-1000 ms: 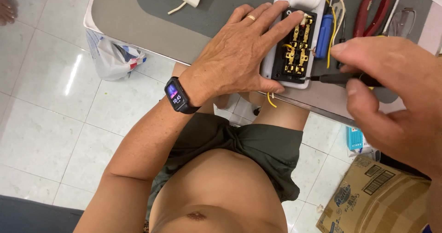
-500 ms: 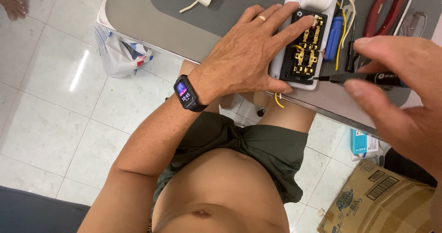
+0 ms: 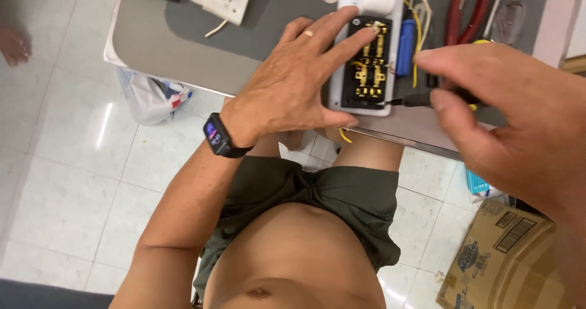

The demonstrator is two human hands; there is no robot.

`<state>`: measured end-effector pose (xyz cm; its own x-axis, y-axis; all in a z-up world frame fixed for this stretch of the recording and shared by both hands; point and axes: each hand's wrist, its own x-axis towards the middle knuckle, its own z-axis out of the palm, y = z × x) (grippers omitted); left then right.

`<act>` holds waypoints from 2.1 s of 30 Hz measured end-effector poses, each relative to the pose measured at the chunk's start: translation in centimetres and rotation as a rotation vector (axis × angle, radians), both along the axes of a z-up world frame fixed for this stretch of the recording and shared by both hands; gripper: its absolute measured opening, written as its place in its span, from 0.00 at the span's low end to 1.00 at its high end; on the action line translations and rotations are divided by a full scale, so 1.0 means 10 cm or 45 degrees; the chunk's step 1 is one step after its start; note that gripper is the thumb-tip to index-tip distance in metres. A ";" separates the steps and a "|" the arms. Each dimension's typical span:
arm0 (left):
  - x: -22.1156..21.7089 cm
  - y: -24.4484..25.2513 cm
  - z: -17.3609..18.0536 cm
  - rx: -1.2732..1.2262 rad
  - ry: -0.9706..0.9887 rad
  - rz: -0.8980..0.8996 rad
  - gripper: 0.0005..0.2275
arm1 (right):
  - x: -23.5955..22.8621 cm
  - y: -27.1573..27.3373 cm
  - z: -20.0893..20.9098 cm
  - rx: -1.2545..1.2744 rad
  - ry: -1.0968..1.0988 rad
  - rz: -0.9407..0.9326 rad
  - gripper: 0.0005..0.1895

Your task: The person uses a screwdriver to unscrew and remove the faceplate of a white electrical outlet. They then manipulate the internal wiring and components, using the screwdriver to tighten connections on the metal terminals inside the device.

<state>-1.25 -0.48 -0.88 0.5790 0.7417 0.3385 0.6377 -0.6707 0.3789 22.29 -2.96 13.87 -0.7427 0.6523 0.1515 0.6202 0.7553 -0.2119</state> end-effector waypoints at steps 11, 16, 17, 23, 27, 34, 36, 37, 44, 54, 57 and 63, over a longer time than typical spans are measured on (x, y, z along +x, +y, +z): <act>0.05 -0.07 -0.06 0.039 -0.108 -0.061 0.45 | 0.07 0.04 -0.11 0.231 0.028 0.026 0.13; 0.29 -0.16 0.12 -0.124 -0.290 -0.094 0.24 | -0.04 0.04 -0.05 0.060 0.095 0.132 0.24; 0.30 -0.14 0.09 -0.122 -0.290 -0.094 0.24 | -0.05 0.04 -0.05 0.061 0.095 0.133 0.24; 0.36 -0.11 0.13 -0.035 -0.367 -0.126 0.09 | 0.02 0.01 -0.09 0.335 -0.027 0.052 0.16; 0.40 -0.10 0.13 -0.059 -0.407 -0.155 0.04 | 0.01 -0.06 -0.03 0.082 0.052 -0.012 0.25; 0.42 -0.04 0.12 -0.048 -0.419 -0.174 0.03 | 0.15 -0.02 -0.11 0.386 -0.110 -0.074 0.12; 0.41 -0.04 0.15 -0.071 -0.429 -0.187 0.03 | 0.09 -0.01 -0.05 0.314 -0.094 -0.020 0.17; 0.41 -0.04 0.17 -0.094 -0.440 -0.195 0.04 | 0.07 0.00 -0.01 0.242 -0.078 0.038 0.23; 0.44 -0.05 0.23 -0.036 -0.441 -0.218 0.12 | 0.00 0.02 -0.13 0.473 -0.009 -0.045 0.05; 0.44 -0.06 0.19 -0.060 -0.466 -0.177 0.07 | -0.05 0.01 -0.17 0.477 0.157 -0.048 0.14; 0.43 -0.07 0.18 -0.125 -0.496 -0.170 0.11 | -0.06 -0.02 -0.13 0.352 0.213 0.001 0.21; 0.45 -0.07 0.17 -0.075 -0.467 -0.157 0.07 | -0.01 -0.05 -0.16 0.492 0.171 -0.112 0.16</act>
